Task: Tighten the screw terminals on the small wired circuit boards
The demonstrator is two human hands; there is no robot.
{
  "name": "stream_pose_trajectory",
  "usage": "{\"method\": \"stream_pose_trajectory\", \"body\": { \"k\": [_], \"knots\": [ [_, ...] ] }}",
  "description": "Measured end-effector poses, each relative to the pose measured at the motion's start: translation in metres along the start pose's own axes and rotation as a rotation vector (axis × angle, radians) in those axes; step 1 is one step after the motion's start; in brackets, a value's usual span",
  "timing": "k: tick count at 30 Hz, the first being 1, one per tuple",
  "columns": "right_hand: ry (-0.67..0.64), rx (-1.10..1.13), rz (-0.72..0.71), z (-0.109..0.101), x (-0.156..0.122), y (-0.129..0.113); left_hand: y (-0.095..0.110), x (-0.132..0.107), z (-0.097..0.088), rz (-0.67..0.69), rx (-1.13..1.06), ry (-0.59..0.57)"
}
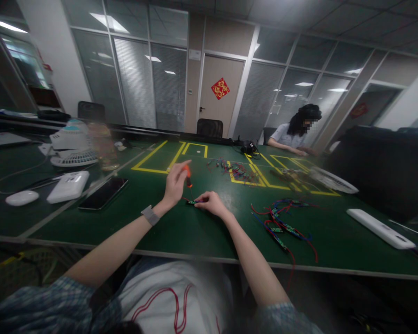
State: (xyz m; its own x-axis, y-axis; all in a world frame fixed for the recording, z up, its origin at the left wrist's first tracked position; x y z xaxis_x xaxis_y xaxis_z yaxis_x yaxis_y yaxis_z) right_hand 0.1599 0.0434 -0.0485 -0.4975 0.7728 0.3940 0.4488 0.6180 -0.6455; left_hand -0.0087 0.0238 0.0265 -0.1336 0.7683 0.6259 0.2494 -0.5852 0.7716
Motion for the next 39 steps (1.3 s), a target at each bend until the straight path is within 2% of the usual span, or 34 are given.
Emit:
{"method": "stream_pose_trajectory", "body": {
  "k": [5,10,16,20,28,33,39],
  "knots": [
    [0.007,0.007,0.001,-0.001,0.0,-0.001,-0.005,0.002,0.001,-0.011,-0.032,-0.005],
    [0.014,0.008,0.007,0.0,0.0,0.001,0.001,0.0,-0.001,0.017,0.057,0.073],
    [0.002,0.027,0.018,0.001,0.0,-0.001,-0.002,0.001,0.0,0.01,-0.013,0.009],
    [-0.002,0.053,0.028,0.001,0.0,-0.002,-0.007,0.003,0.001,-0.019,-0.057,0.009],
    [0.011,0.058,0.016,0.001,0.0,0.0,0.003,-0.001,0.0,0.006,0.019,0.022],
    [0.009,0.048,0.023,0.0,0.0,-0.001,0.0,0.001,0.0,-0.025,-0.029,-0.019],
    [0.003,0.021,0.023,-0.001,0.0,-0.003,0.0,0.001,-0.001,-0.013,0.034,0.053]
  ]
}}
Point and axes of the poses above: each hand's wrist, its own x-axis towards the middle knuckle, its own z-axis out of the palm, y = z × x, the point moved 3 cm from there along x, towards the middle knuckle, and after that the axes turned 15 degrees about -z, right-handed, at the moved point
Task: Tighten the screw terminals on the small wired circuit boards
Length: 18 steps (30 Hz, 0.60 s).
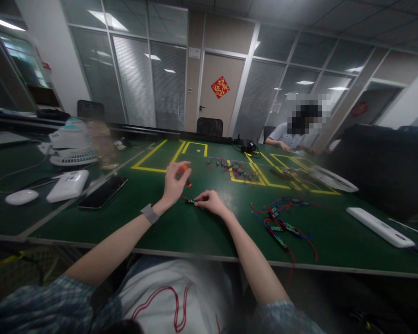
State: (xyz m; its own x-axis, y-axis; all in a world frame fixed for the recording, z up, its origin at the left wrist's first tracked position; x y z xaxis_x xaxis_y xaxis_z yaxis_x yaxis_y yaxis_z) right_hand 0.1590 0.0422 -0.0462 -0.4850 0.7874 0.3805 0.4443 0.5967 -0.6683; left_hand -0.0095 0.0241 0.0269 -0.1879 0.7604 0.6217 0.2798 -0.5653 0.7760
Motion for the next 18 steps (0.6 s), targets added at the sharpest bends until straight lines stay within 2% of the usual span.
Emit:
{"method": "stream_pose_trajectory", "body": {
  "k": [6,12,18],
  "knots": [
    [0.007,0.006,-0.016,0.0009,-0.0005,0.0011,-0.0023,0.0012,0.0004,-0.003,-0.053,-0.048],
    [0.004,0.017,-0.008,0.0017,-0.0004,0.0027,-0.0012,0.0005,-0.0004,-0.002,-0.03,0.007],
    [-0.001,0.0,-0.018,0.0006,-0.0002,0.0014,-0.0011,0.0017,0.001,-0.006,-0.074,-0.068]
  ]
}}
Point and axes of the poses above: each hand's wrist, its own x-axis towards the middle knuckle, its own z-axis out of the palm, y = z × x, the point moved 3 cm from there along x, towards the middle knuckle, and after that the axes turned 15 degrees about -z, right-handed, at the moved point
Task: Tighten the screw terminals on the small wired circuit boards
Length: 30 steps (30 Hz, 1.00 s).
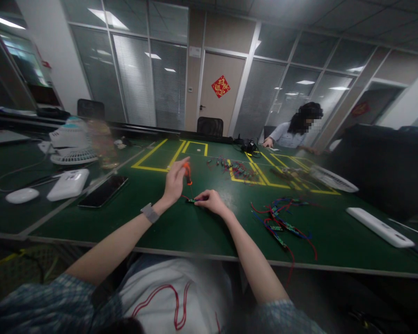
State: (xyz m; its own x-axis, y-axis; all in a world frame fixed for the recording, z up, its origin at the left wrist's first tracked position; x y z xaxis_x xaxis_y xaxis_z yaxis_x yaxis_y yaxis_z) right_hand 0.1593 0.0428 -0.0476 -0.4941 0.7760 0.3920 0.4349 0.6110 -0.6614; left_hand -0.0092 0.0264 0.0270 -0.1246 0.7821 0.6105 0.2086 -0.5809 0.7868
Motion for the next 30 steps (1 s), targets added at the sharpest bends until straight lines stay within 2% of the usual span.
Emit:
{"method": "stream_pose_trajectory", "body": {
  "k": [5,11,19,25,30],
  "knots": [
    [0.006,-0.007,0.005,0.0001,-0.0003,0.0018,-0.0024,0.0022,0.0001,-0.021,-0.018,-0.011],
    [-0.002,0.019,0.016,0.0004,-0.0006,0.0003,0.0015,-0.0001,-0.003,0.012,0.07,0.076],
    [-0.003,0.003,0.022,-0.0009,-0.0002,-0.0024,-0.0062,0.0004,0.0029,-0.045,-0.058,-0.027],
    [0.006,-0.023,0.003,-0.0002,-0.0002,0.0018,-0.0017,-0.0006,0.0013,0.006,0.02,0.043],
    [-0.001,-0.024,0.005,-0.0003,0.0001,0.0017,0.0019,-0.001,-0.0011,-0.001,0.044,0.028]
  ]
}}
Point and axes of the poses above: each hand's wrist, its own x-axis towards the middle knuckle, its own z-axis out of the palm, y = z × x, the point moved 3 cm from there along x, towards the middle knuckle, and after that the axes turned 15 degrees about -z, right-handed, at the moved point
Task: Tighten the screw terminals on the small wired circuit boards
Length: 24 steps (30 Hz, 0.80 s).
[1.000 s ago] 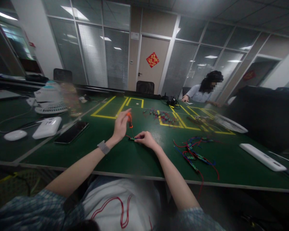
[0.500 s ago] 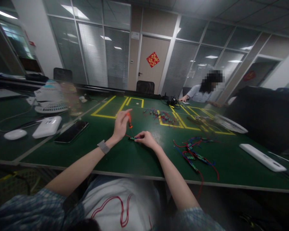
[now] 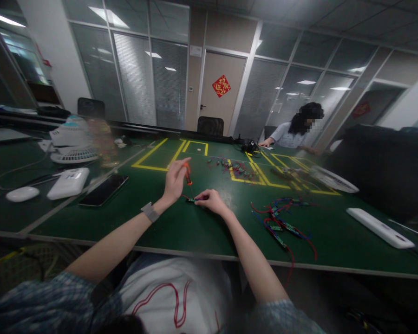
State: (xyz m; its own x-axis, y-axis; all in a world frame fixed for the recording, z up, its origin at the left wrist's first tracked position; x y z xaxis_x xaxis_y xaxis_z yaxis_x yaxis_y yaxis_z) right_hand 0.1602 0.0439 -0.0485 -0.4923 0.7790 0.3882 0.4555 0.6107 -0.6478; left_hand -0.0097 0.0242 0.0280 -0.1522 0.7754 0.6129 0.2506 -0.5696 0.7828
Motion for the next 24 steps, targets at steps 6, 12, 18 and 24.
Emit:
{"method": "stream_pose_trajectory", "body": {
  "k": [6,12,18,24],
  "knots": [
    [-0.005,0.007,0.011,-0.0004,-0.0002,-0.0025,-0.0079,0.0036,0.001,-0.026,-0.063,-0.004],
    [-0.003,0.016,0.011,0.0001,-0.0005,-0.0004,-0.0017,0.001,0.0003,-0.004,-0.019,0.005],
    [0.001,0.008,-0.002,0.0,0.0002,0.0001,-0.002,0.0016,0.0002,0.002,-0.041,-0.032],
    [-0.009,0.04,0.026,0.0011,-0.0002,-0.0007,-0.0048,0.0026,-0.0002,0.005,0.021,0.03]
  ]
}}
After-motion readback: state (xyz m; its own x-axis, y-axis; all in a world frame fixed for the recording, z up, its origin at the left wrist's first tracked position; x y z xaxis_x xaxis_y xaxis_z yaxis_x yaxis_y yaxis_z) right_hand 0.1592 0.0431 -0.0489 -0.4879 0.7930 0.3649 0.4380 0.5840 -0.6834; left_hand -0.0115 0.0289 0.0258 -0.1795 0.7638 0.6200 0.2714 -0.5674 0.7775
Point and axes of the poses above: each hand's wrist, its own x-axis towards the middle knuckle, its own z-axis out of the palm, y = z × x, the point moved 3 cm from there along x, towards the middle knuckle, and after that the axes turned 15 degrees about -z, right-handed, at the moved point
